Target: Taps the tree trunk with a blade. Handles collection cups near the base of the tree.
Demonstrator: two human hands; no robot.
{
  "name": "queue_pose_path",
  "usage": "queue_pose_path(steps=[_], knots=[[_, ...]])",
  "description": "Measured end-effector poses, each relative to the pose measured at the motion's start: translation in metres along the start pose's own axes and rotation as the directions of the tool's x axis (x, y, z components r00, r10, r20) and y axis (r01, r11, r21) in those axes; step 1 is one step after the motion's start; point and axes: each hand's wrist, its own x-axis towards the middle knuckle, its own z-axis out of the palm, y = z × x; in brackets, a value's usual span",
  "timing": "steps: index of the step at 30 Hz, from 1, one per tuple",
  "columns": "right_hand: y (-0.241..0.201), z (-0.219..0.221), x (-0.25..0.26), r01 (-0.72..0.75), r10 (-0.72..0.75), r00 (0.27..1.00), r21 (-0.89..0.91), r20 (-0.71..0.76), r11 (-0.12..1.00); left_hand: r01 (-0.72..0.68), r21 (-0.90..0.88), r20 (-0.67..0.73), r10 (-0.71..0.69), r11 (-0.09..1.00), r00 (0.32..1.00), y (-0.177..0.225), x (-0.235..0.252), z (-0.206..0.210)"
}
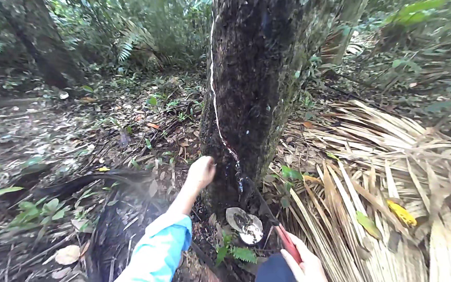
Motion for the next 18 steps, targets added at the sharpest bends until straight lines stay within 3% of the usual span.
queue_pose_path(steps=[2, 4, 7, 12, 16, 18], knots=[[-0.002, -0.002, -0.003, -0.016, 0.016, 0.998, 0.007, -0.058, 1.000, -0.227, -0.037, -0.245, 0.211, 0.973, 0.946, 0.017, 0.010, 0.027], [-0.003, -0.005, -0.006, -0.015, 0.015, 0.994, 0.006, -0.107, 1.000, -0.287, -0.019, -0.371, 0.259, 0.958, 0.892, 0.027, 0.022, 0.047], [-0.003, -0.010, -0.010, -0.028, 0.029, 0.991, 0.003, -0.134, 1.000, -0.257, -0.001, -0.401, 0.235, 0.966, 0.886, 0.033, 0.029, 0.055], [0.001, -0.010, -0.013, -0.033, 0.035, 0.991, 0.015, -0.128, 0.999, -0.379, 0.194, -0.417, 0.425, 0.905, 0.803, 0.033, 0.030, 0.061], [-0.002, -0.007, -0.010, -0.047, 0.052, 0.993, 0.050, -0.102, 0.998, -0.371, 0.204, -0.313, 0.419, 0.906, 0.852, 0.038, 0.026, 0.057], [-0.006, -0.008, -0.008, -0.061, 0.066, 0.995, 0.059, -0.075, 0.996, -0.294, -0.008, -0.330, 0.275, 0.956, 0.903, 0.040, 0.019, 0.050]])
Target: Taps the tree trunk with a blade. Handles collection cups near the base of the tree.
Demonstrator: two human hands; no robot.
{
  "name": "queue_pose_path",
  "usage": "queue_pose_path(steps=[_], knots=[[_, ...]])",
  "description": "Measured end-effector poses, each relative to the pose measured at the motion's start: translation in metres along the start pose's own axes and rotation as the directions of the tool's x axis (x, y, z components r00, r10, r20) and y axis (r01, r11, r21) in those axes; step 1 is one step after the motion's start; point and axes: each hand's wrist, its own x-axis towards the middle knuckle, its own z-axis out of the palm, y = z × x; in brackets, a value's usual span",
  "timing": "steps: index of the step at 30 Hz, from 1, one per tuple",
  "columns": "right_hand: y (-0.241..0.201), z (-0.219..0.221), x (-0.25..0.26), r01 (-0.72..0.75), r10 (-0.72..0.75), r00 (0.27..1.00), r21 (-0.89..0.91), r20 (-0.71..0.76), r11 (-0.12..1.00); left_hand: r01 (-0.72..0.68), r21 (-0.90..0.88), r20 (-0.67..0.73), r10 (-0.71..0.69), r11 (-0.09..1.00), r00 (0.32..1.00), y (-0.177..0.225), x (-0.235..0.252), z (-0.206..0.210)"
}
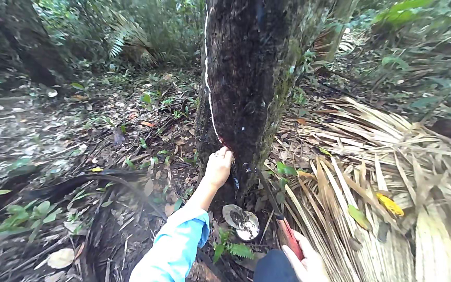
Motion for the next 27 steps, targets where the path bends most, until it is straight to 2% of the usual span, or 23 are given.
queue_pose_path(steps=[1, 3, 5, 8, 14, 17, 20, 22, 24, 27], knots=[[-0.001, 0.000, 0.001, -0.005, 0.005, 1.000, 0.006, 0.013, 1.000, 0.066, -0.084, -0.028, -0.069, 0.994, 0.997, 0.001, -0.002, -0.004], [0.001, 0.002, 0.001, 0.002, -0.002, 1.000, 0.005, 0.029, 1.000, -0.029, -0.018, -0.192, 0.025, 0.999, 0.981, -0.006, -0.007, -0.003], [0.001, 0.003, 0.001, 0.002, -0.002, 0.999, 0.005, 0.038, 1.000, -0.113, 0.046, -0.239, 0.121, 0.992, 0.963, -0.013, -0.007, -0.001], [-0.002, 0.004, 0.002, -0.008, 0.009, 0.999, -0.007, 0.037, 1.000, -0.196, 0.089, -0.154, 0.208, 0.977, 0.966, -0.017, -0.004, 0.003], [-0.002, 0.002, -0.001, -0.025, 0.025, 0.999, 0.012, 0.020, 1.000, -0.279, 0.198, -0.146, 0.310, 0.940, 0.940, -0.018, 0.002, 0.007], [0.001, 0.000, -0.003, -0.027, 0.027, 0.999, 0.003, 0.021, 1.000, -0.360, 0.235, -0.137, 0.398, 0.903, 0.907, -0.026, 0.005, 0.003], [0.003, 0.000, -0.005, -0.033, 0.033, 0.999, -0.005, 0.020, 0.999, -0.451, 0.294, -0.050, 0.485, 0.843, 0.873, -0.028, 0.013, -0.001], [0.002, 0.000, -0.007, -0.055, 0.055, 0.998, -0.001, 0.032, 0.998, -0.421, 0.265, 0.044, 0.425, 0.867, 0.904, -0.022, 0.016, -0.005], [0.001, 0.002, -0.007, -0.057, 0.057, 0.998, 0.006, 0.037, 0.998, -0.265, 0.130, 0.097, 0.253, 0.956, 0.963, -0.012, 0.015, -0.010], [-0.002, 0.007, -0.005, -0.068, 0.068, 0.996, 0.000, 0.055, 0.998, -0.081, -0.100, 0.056, 0.087, 0.992, 0.995, -0.002, 0.008, -0.011]])
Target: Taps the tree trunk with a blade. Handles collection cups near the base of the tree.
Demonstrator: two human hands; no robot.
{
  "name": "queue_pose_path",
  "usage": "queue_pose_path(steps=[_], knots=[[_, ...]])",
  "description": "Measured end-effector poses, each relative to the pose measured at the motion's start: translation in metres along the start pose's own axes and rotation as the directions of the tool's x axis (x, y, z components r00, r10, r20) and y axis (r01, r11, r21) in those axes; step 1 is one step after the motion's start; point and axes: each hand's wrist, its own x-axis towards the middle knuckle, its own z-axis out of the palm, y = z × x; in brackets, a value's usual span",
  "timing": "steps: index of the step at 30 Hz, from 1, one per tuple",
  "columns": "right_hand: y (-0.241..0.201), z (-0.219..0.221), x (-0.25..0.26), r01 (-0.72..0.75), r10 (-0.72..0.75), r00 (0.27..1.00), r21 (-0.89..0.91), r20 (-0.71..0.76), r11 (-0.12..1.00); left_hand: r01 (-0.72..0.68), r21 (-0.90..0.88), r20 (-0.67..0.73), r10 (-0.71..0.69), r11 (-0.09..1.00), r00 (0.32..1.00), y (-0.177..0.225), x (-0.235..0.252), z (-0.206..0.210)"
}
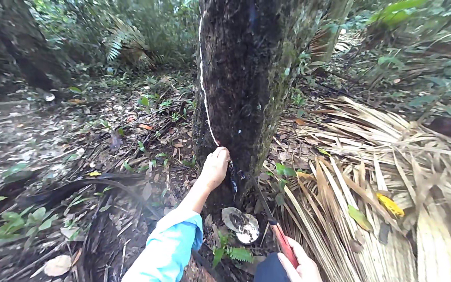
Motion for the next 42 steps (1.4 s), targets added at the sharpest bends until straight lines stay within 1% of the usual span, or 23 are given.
queue_pose_path(steps=[2, 4, 5, 7, 9, 10, 12, 13, 15, 16, 18, 21, 23, 26, 27, 29, 30, 32, 34, 36, 38, 40, 42], knots=[[-0.005, 0.004, 0.004, -0.012, 0.011, 1.000, 0.003, 0.028, 1.000, 0.105, -0.129, 0.024, -0.103, 0.986, 0.994, 0.010, -0.005, -0.001], [-0.008, 0.011, 0.008, 0.011, -0.011, 1.000, -0.003, 0.023, 1.000, 0.209, -0.255, -0.009, -0.218, 0.944, 0.976, 0.015, -0.010, 0.002], [-0.010, 0.014, 0.011, 0.018, -0.018, 1.000, -0.016, 0.014, 1.000, 0.256, -0.331, -0.033, -0.282, 0.908, 0.959, 0.016, -0.012, 0.004], [-0.014, 0.018, 0.017, 0.019, -0.018, 1.000, -0.040, 0.005, 0.999, 0.322, -0.492, -0.029, -0.385, 0.809, 0.923, 0.017, -0.018, 0.003], [-0.015, 0.021, 0.020, 0.011, -0.011, 1.000, -0.064, -0.002, 0.998, 0.404, -0.581, 0.079, -0.446, 0.706, 0.892, 0.020, -0.030, -0.002], [-0.015, 0.022, 0.020, 0.007, -0.008, 1.000, -0.074, -0.003, 0.997, 0.459, -0.562, 0.152, -0.460, 0.688, 0.875, 0.020, -0.037, -0.004], [-0.013, 0.024, 0.019, 0.011, -0.011, 1.000, -0.081, -0.005, 0.997, 0.589, -0.387, 0.317, -0.498, 0.709, 0.807, 0.013, -0.048, -0.011], [-0.011, 0.024, 0.019, 0.025, -0.026, 1.000, -0.083, -0.009, 0.996, 0.646, -0.257, 0.392, -0.533, 0.719, 0.749, 0.007, -0.051, -0.014], [-0.001, 0.019, 0.020, 0.063, -0.065, 0.998, -0.080, -0.022, 0.995, 0.717, -0.021, 0.492, -0.617, 0.697, 0.614, -0.013, -0.057, -0.015], [0.005, 0.015, 0.019, 0.069, -0.071, 0.997, -0.071, -0.019, 0.995, 0.734, 0.066, 0.521, -0.651, 0.676, 0.552, -0.024, -0.064, -0.013], [0.022, 0.001, 0.018, 0.087, -0.088, 0.996, -0.070, -0.004, 0.994, 0.735, 0.201, 0.550, -0.695, 0.647, 0.462, -0.042, -0.081, -0.007], [0.039, -0.018, 0.017, 0.152, -0.150, 0.988, -0.085, 0.034, 0.985, 0.723, 0.339, 0.561, -0.746, 0.602, 0.358, -0.055, -0.100, 0.008], [0.038, -0.020, 0.018, 0.172, -0.166, 0.982, -0.069, 0.084, 0.983, 0.720, 0.395, 0.583, -0.761, 0.570, 0.283, -0.055, -0.110, 0.021], [0.039, -0.018, 0.028, 0.180, -0.161, 0.967, -0.088, 0.196, 0.980, 0.781, 0.342, 0.631, -0.743, 0.523, 0.221, -0.057, -0.138, 0.048], [0.041, -0.022, 0.033, 0.170, -0.137, 0.957, -0.110, 0.257, 0.979, 0.810, 0.320, 0.644, -0.740, 0.492, 0.195, -0.060, -0.149, 0.058], [0.043, -0.038, 0.043, 0.116, -0.033, 0.922, -0.196, 0.386, 0.974, 0.859, 0.298, 0.655, -0.744, 0.416, 0.133, -0.067, -0.168, 0.078], [0.044, -0.046, 0.046, 0.068, 0.052, 0.899, -0.255, 0.435, 0.964, 0.877, 0.291, 0.655, -0.747, 0.383, 0.109, -0.071, -0.176, 0.087], [0.051, -0.058, 0.048, -0.049, 0.252, 0.841, -0.397, 0.478, 0.917, 0.919, 0.236, 0.630, -0.770, 0.315, 0.102, -0.078, -0.188, 0.107], [0.072, -0.058, 0.046, -0.193, 0.441, 0.782, -0.502, 0.440, 0.843, 0.957, 0.155, 0.590, -0.800, 0.244, 0.108, -0.083, -0.193, 0.131], [0.096, -0.046, 0.037, -0.356, 0.595, 0.727, -0.552, 0.344, 0.754, 0.979, 0.098, 0.550, -0.829, 0.179, 0.097, -0.082, -0.191, 0.155], [0.120, -0.023, 0.026, -0.484, 0.703, 0.674, -0.583, 0.227, 0.653, 0.990, 0.047, 0.511, -0.854, 0.136, 0.093, -0.079, -0.187, 0.177], [0.144, 0.004, 0.016, -0.577, 0.774, 0.618, -0.590, 0.137, 0.565, 0.982, 0.086, 0.493, -0.864, 0.167, 0.104, -0.074, -0.182, 0.188], [0.165, 0.027, 0.011, -0.623, 0.815, 0.573, -0.602, 0.082, 0.499, 0.953, 0.181, 0.490, -0.862, 0.245, 0.128, -0.070, -0.179, 0.191]])
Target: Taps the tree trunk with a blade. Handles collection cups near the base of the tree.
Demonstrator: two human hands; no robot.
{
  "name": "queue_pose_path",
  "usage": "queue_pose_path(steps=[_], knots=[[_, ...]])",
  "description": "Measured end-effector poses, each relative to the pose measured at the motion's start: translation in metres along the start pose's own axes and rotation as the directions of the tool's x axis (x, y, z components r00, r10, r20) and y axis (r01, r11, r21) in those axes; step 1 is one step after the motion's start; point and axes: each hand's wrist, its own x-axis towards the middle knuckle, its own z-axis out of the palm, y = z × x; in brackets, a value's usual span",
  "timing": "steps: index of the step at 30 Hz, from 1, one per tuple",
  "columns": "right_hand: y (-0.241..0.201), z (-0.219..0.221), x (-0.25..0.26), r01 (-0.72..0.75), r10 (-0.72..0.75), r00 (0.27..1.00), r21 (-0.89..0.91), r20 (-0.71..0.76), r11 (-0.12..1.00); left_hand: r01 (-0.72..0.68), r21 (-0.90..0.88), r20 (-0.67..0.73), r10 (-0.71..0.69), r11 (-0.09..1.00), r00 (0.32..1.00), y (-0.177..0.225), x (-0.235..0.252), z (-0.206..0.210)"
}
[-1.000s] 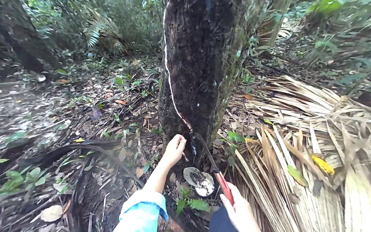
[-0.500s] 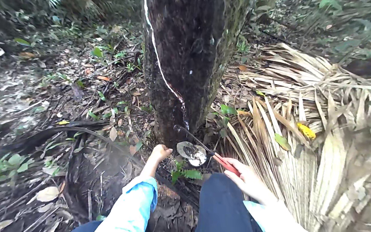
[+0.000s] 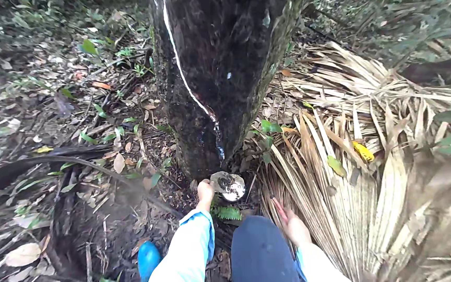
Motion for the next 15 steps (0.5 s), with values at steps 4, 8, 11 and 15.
queue_pose_path(steps=[4, 8, 11, 15], knots=[[-0.028, 0.014, 0.024, -0.001, 0.001, 1.000, -0.108, 0.001, 0.994, -0.187, 0.188, 0.067, 0.178, 0.964, 0.982, -0.006, -0.018, 0.001], [-0.086, 0.008, 0.051, 0.199, -0.197, 0.980, -0.130, 0.029, 0.971, -0.386, 0.269, 0.105, 0.371, 0.883, 0.922, -0.028, -0.043, 0.014], [-0.127, 0.013, 0.073, 0.283, -0.277, 0.959, -0.128, 0.063, 0.950, -0.432, 0.267, 0.094, 0.423, 0.861, 0.901, -0.041, -0.055, 0.021], [-0.155, 0.025, 0.090, 0.317, -0.301, 0.947, -0.176, 0.109, 0.932, -0.460, 0.252, 0.041, 0.465, 0.851, 0.884, -0.058, -0.064, 0.025]])
